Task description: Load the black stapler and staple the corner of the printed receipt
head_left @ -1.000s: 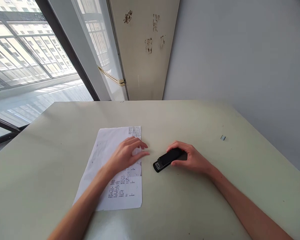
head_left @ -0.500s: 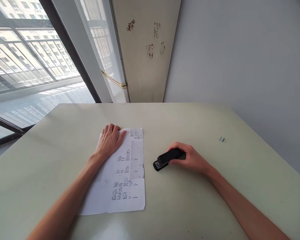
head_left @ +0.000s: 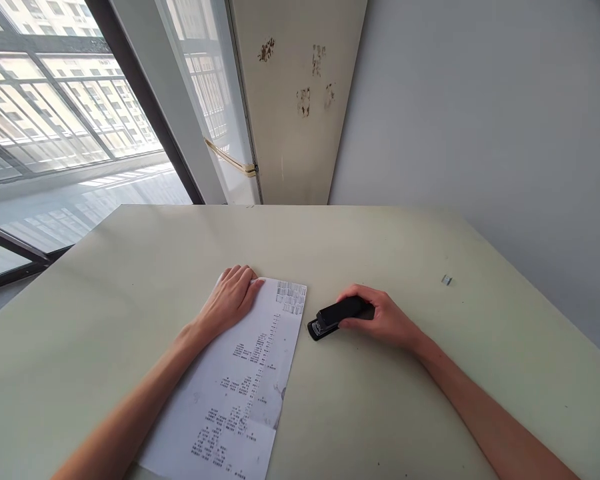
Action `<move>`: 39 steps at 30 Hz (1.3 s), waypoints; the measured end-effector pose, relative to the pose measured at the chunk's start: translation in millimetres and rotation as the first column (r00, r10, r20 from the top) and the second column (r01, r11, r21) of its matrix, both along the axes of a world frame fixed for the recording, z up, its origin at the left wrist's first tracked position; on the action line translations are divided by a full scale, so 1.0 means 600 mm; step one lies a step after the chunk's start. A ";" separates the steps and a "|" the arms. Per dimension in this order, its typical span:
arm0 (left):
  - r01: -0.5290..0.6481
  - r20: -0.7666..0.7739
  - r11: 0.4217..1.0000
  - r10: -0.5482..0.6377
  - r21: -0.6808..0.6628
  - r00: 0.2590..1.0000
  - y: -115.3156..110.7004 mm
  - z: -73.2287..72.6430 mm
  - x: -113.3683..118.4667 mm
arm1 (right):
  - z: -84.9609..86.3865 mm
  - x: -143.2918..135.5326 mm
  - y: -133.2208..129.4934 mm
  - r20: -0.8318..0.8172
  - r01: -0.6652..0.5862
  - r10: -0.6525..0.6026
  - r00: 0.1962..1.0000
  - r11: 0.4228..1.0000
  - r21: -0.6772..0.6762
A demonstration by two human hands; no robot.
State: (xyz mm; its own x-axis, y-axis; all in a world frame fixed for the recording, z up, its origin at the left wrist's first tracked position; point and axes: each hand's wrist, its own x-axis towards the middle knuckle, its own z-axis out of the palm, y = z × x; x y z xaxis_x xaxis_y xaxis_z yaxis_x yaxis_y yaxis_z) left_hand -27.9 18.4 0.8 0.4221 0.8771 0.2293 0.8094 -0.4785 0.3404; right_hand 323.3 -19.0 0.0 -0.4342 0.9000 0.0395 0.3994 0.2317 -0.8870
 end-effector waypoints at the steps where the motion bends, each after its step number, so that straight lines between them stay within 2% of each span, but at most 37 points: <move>1: 0.008 -0.012 1.000 -0.008 0.004 1.000 -0.003 -0.001 0.004 | -0.001 0.000 0.000 0.001 0.003 -0.003 1.000 1.000 0.001; 5: 0.042 -0.052 0.999 -0.042 0.014 0.998 -0.018 -0.003 0.022 | -0.008 -0.004 -0.001 0.016 0.031 -0.032 0.999 0.999 0.034; 12: 0.075 -0.084 0.997 -0.075 -0.005 0.994 -0.030 0.001 0.041 | -0.015 -0.013 -0.011 0.060 0.112 -0.127 0.990 0.973 0.203; 19: -0.016 -0.088 0.995 0.008 -0.096 0.996 -0.026 0.017 0.054 | -0.016 -0.014 -0.011 0.050 0.113 -0.129 0.990 0.965 0.238; 23: -0.031 -0.087 0.992 0.020 -0.125 0.996 -0.029 0.023 0.071 | -0.020 -0.017 -0.012 0.049 0.124 -0.142 0.989 0.957 0.263; 30: -0.059 -0.078 0.994 0.052 -0.093 0.996 -0.034 0.018 0.087 | -0.021 -0.019 -0.012 0.042 0.114 -0.132 0.990 0.951 0.287; 39: -0.079 -0.033 0.993 0.076 -0.084 0.997 -0.035 0.006 0.082 | -0.021 -0.019 -0.013 0.054 0.119 -0.141 0.989 0.950 0.290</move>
